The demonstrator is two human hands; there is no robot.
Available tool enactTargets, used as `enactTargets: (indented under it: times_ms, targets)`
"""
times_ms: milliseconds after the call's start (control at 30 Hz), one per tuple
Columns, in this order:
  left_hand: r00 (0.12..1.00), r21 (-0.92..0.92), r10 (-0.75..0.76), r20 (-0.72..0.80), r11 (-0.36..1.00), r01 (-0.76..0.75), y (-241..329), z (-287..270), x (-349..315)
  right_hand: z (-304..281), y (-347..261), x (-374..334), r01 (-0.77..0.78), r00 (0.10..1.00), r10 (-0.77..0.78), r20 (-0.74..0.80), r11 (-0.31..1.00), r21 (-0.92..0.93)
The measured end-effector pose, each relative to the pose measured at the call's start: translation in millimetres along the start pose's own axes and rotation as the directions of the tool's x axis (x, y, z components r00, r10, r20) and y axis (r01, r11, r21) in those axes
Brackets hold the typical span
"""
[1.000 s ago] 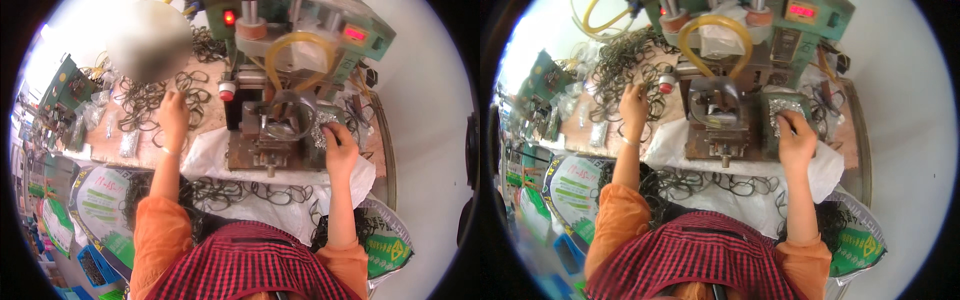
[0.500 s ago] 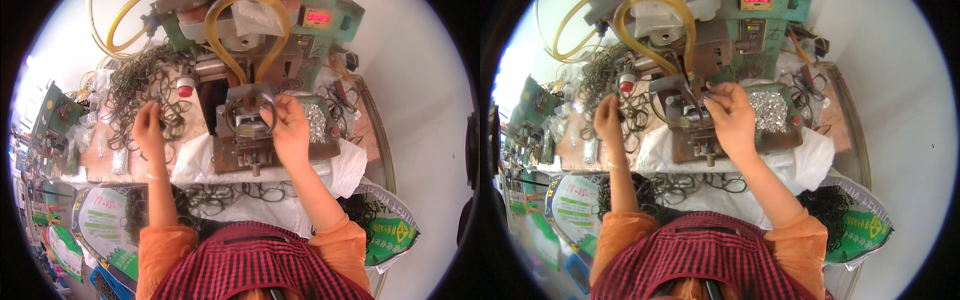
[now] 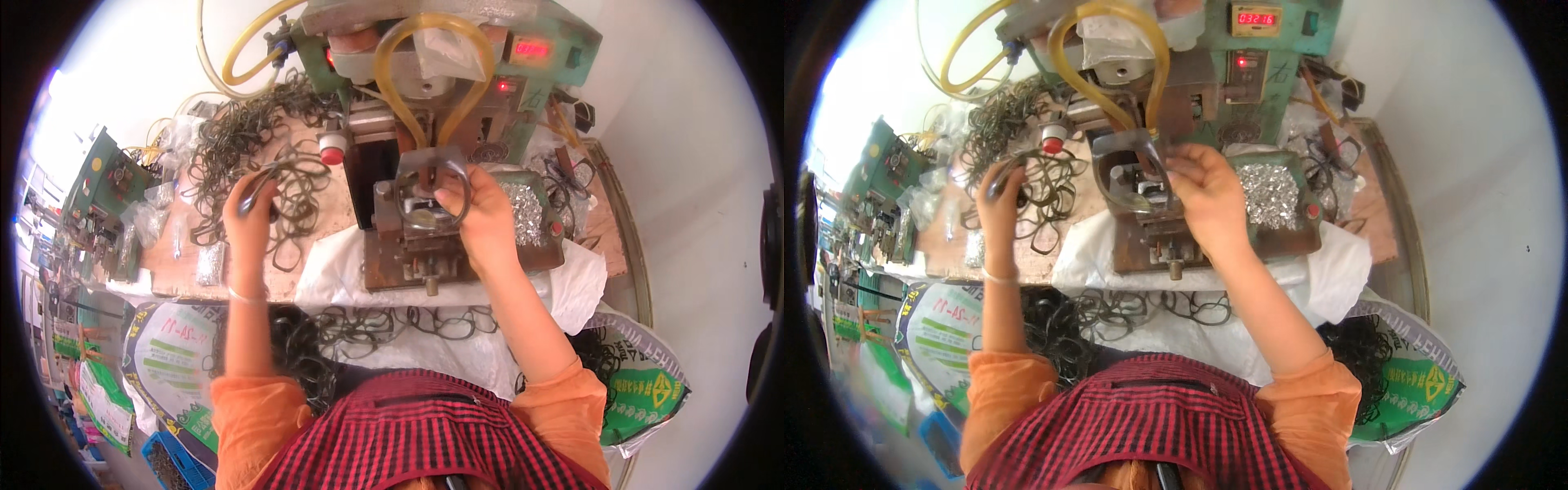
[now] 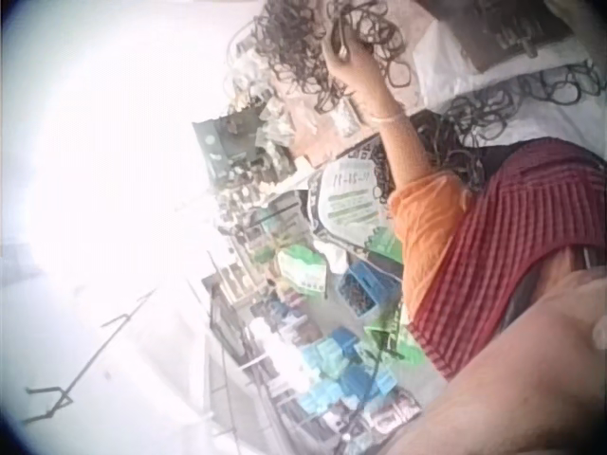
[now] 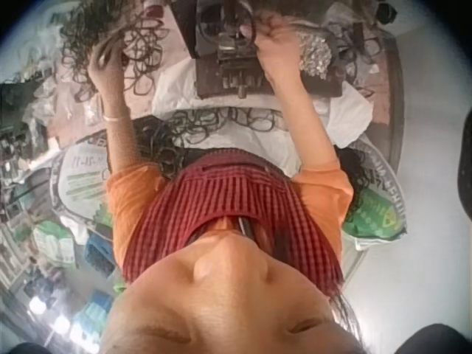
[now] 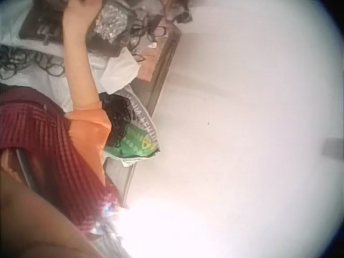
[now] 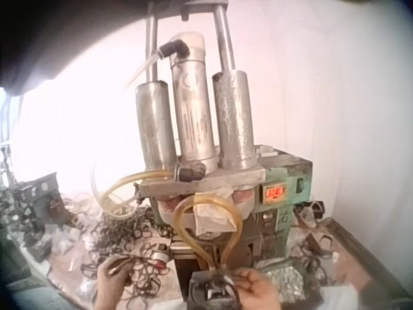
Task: The person repeatedly picks up a dark metal loop and a small silver component, places them into a press machine, and removes the assembled piece. The process is repeated continuously, with finished items accumulating on the workbench.
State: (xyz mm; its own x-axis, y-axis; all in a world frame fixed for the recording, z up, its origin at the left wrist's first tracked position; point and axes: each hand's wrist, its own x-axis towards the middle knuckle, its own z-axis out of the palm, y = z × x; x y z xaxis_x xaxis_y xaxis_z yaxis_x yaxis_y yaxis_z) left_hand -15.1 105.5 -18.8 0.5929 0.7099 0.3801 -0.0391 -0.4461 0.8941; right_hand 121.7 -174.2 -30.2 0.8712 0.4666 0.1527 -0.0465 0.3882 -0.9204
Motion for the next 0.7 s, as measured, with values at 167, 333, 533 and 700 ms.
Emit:
enactTargets:
  times_ms: [167, 333, 533, 700]
  targets:
    - [0.881, -0.245, 0.270, -0.389, 0.891, -0.381, 16, 31, -54, 5, -20, -2, -0.109, 0.990, 0.101, 0.101, 0.991, 0.079]
    - [0.850, -0.388, 0.472, -0.234, 0.757, -0.527, 65, 80, -46, 14, -29, -7, -0.150, 0.989, 0.150, 0.005, 0.989, 0.011]
    - [0.890, -0.483, 0.378, -0.253, 0.748, -0.455, 74, 91, -35, 22, -37, -13, -0.199, 0.980, 0.201, 0.000, 0.970, 0.142]
    - [0.919, -0.584, 0.153, -0.364, 0.731, -0.353, 75, 49, -59, 24, -61, -24, -0.203, 0.979, 0.199, 0.049, 0.976, 0.083]
